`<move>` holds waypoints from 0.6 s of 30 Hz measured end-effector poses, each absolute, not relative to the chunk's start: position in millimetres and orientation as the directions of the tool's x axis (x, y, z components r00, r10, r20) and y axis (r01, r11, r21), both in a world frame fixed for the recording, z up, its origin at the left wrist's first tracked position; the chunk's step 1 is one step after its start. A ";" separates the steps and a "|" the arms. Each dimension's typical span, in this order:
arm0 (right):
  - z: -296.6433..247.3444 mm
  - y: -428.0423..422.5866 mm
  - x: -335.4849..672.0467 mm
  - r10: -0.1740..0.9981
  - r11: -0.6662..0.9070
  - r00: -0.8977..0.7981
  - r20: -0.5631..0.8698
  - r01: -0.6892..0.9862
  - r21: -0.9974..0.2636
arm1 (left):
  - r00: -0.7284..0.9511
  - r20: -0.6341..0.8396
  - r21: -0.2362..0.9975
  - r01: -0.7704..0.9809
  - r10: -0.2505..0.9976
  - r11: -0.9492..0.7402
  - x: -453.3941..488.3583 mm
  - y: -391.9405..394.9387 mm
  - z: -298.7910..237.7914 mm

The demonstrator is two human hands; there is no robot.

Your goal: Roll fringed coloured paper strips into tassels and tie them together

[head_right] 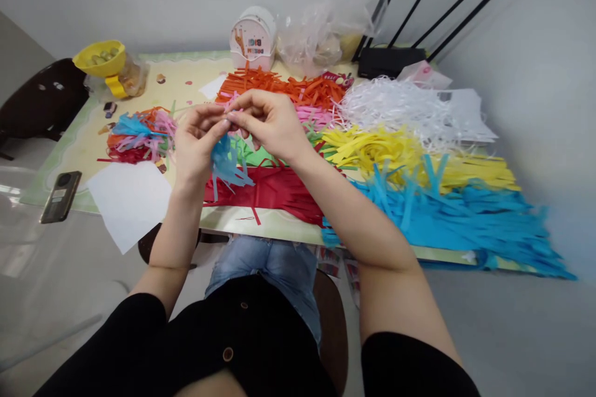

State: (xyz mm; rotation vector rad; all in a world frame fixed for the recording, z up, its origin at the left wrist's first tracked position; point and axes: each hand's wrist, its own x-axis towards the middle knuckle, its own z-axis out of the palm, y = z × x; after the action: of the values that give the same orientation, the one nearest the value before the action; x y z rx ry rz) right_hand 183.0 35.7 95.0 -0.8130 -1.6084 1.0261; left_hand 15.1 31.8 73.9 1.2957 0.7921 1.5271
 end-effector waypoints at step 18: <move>91.5 42.6 184.4 0.867 0.421 -0.303 0.395 0.021 -0.907 | 0.339 -0.096 0.878 -0.415 0.936 0.240 2.5 9.4 42.6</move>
State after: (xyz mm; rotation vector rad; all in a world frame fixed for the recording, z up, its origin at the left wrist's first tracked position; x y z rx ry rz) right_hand 184.4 42.6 91.5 -0.7879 -1.6582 1.0406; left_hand 2.5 9.4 42.6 0.8781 0.7277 1.0447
